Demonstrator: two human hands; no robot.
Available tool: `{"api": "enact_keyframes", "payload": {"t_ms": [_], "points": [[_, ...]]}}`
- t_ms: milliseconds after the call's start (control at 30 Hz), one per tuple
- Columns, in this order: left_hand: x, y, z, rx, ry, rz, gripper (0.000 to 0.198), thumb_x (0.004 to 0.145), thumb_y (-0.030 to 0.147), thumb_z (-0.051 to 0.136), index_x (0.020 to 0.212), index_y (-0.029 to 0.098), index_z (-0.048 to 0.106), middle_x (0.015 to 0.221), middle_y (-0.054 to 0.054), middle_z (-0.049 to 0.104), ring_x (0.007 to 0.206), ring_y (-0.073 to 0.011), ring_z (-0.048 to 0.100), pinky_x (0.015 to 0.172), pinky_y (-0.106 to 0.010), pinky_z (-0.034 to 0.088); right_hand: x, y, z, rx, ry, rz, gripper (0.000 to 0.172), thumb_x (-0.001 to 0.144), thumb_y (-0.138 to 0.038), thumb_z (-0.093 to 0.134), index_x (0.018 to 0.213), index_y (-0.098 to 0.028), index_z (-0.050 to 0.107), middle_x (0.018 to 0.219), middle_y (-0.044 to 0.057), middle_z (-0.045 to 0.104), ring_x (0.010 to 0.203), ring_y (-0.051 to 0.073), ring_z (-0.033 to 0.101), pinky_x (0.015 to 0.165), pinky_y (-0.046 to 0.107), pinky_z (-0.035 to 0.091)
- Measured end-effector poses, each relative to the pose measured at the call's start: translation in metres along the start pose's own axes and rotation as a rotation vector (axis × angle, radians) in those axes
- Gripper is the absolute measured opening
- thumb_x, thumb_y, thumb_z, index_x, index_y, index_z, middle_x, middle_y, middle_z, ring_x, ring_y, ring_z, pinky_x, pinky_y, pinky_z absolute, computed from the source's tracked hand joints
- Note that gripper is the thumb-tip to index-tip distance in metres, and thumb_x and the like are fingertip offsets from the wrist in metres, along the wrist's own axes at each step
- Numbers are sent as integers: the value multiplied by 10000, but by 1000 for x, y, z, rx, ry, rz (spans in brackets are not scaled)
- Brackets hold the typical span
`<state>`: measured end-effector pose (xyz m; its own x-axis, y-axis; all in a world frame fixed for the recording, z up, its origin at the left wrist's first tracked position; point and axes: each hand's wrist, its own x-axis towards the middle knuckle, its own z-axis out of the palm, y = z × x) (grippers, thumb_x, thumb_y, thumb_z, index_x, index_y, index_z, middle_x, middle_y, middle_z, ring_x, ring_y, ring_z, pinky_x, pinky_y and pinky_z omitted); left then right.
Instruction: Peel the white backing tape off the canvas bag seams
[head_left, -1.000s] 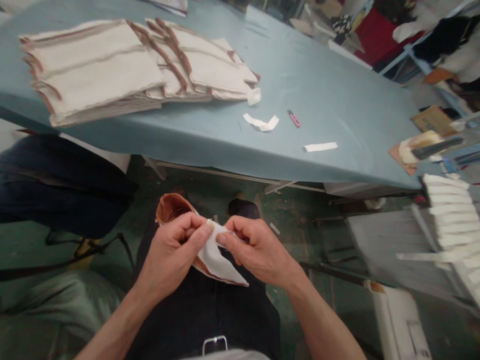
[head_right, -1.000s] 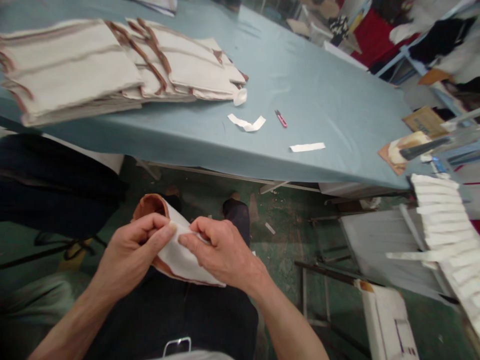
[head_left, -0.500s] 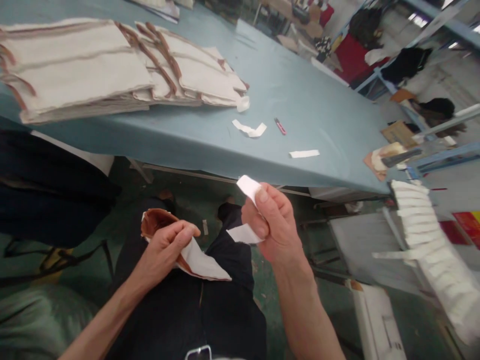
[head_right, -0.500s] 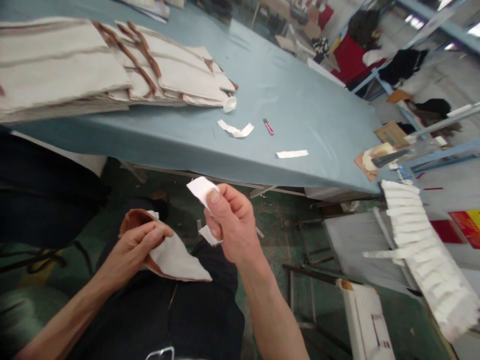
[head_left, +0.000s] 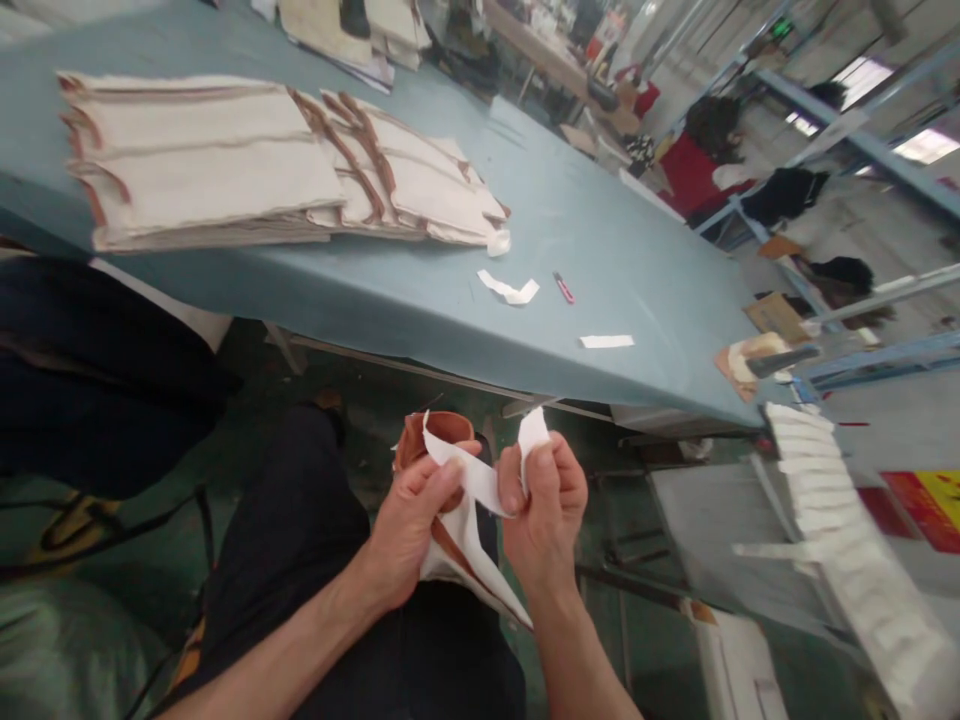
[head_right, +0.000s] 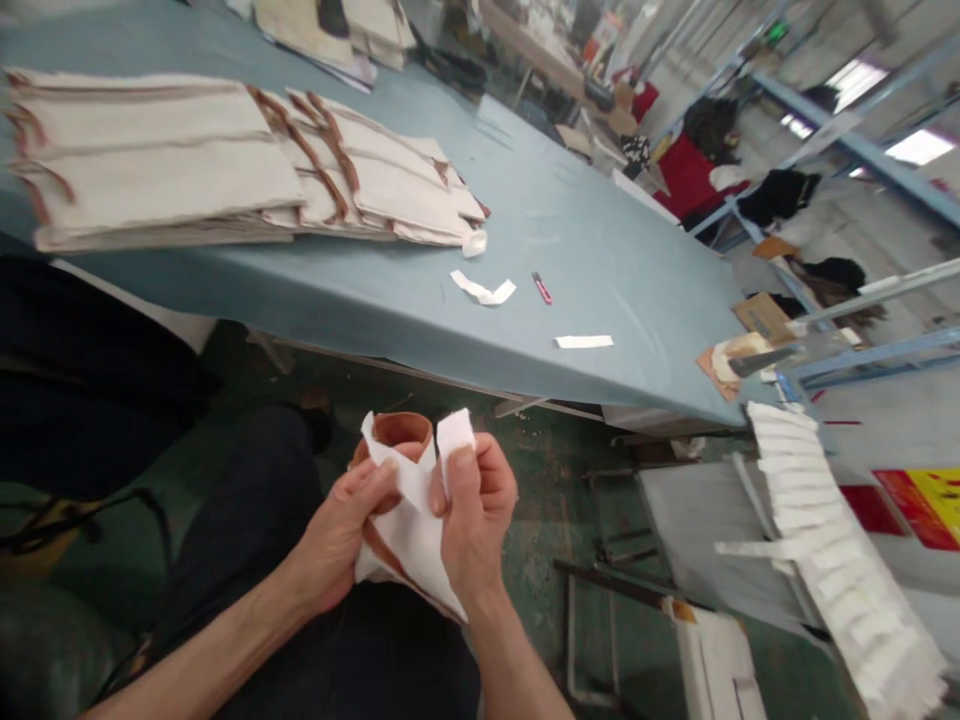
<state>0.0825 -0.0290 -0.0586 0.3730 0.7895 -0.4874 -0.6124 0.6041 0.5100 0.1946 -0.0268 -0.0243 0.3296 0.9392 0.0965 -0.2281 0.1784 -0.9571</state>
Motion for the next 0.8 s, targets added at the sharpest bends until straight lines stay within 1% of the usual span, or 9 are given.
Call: {"api": "enact_keyframes", "payload": {"t_ms": [67, 233, 367, 433, 500, 567, 667, 733, 800], "points": [[1, 3, -3, 26, 94, 46, 688, 552, 673, 994, 979, 157, 836, 659, -29, 734, 609, -172, 679, 612, -246, 574, -12, 9, -15, -59, 20, 45, 413, 1018, -506, 705, 772, -232, 516, 522, -106, 417, 447, 75, 332, 456, 193, 267], [-6, 7, -19, 159, 124, 90, 588, 607, 646, 974, 844, 125, 842, 606, -48, 750, 548, -166, 667, 535, -217, 540, -35, 27, -39, -163, 37, 154, 432, 1018, -553, 674, 774, -226, 531, 547, -85, 464, 479, 85, 380, 490, 205, 306], [-16, 22, -25, 533, 100, 262, 396, 808, 530, 831, 810, 134, 838, 642, -53, 773, 547, -179, 667, 511, -229, 523, -38, 35, -47, -235, 2, 282, 453, 965, -656, 673, 868, -217, 612, 569, -74, 500, 470, 99, 390, 474, 224, 318], [-20, 28, -27, 735, 59, 369, 341, 880, 451, 741, 750, 147, 821, 617, -41, 752, 537, -183, 659, 502, -235, 507, -32, 35, -53, -315, -17, 296, 501, 965, -703, 625, 944, -204, 656, 572, -64, 530, 490, 122, 454, 511, 245, 384], [-24, 32, -30, 890, 9, 435, 364, 929, 400, 676, 685, 159, 800, 580, -32, 728, 502, -177, 645, 479, -235, 480, -23, 33, -59, -450, -17, 256, 518, 978, -702, 595, 989, -193, 688, 654, -18, 628, 610, 165, 587, 630, 288, 483], [-26, 33, -33, 998, -47, 470, 383, 969, 367, 640, 691, 165, 808, 585, -29, 738, 478, -171, 652, 469, -233, 472, -16, 28, -61, -585, -26, 177, 476, 974, -660, 627, 1014, -195, 722, 852, 49, 733, 826, 215, 684, 799, 344, 530], [-28, 33, -36, 1100, -137, 586, 289, 1006, 292, 628, 896, 159, 860, 672, -27, 790, 526, -165, 714, 536, -217, 521, -12, 16, -52, -639, -147, 55, 363, 973, -570, 684, 1052, -222, 753, 1086, 92, 764, 1091, 263, 688, 999, 403, 504], [-28, 33, -35, 1160, -185, 704, 244, 1021, 239, 622, 1028, 158, 853, 689, -19, 792, 549, -153, 729, 576, -203, 534, -15, 7, -39, -577, -269, -1, 305, 985, -533, 698, 1061, -242, 747, 1112, 87, 764, 1135, 265, 687, 1032, 408, 505], [-28, 35, -33, 1236, -199, 813, 233, 1032, 208, 609, 986, 149, 830, 643, -12, 756, 520, -138, 702, 559, -196, 510, -21, -1, -24, -522, -317, -70, 243, 994, -489, 711, 1067, -257, 727, 1117, 77, 765, 1122, 254, 697, 1015, 399, 526]]}}
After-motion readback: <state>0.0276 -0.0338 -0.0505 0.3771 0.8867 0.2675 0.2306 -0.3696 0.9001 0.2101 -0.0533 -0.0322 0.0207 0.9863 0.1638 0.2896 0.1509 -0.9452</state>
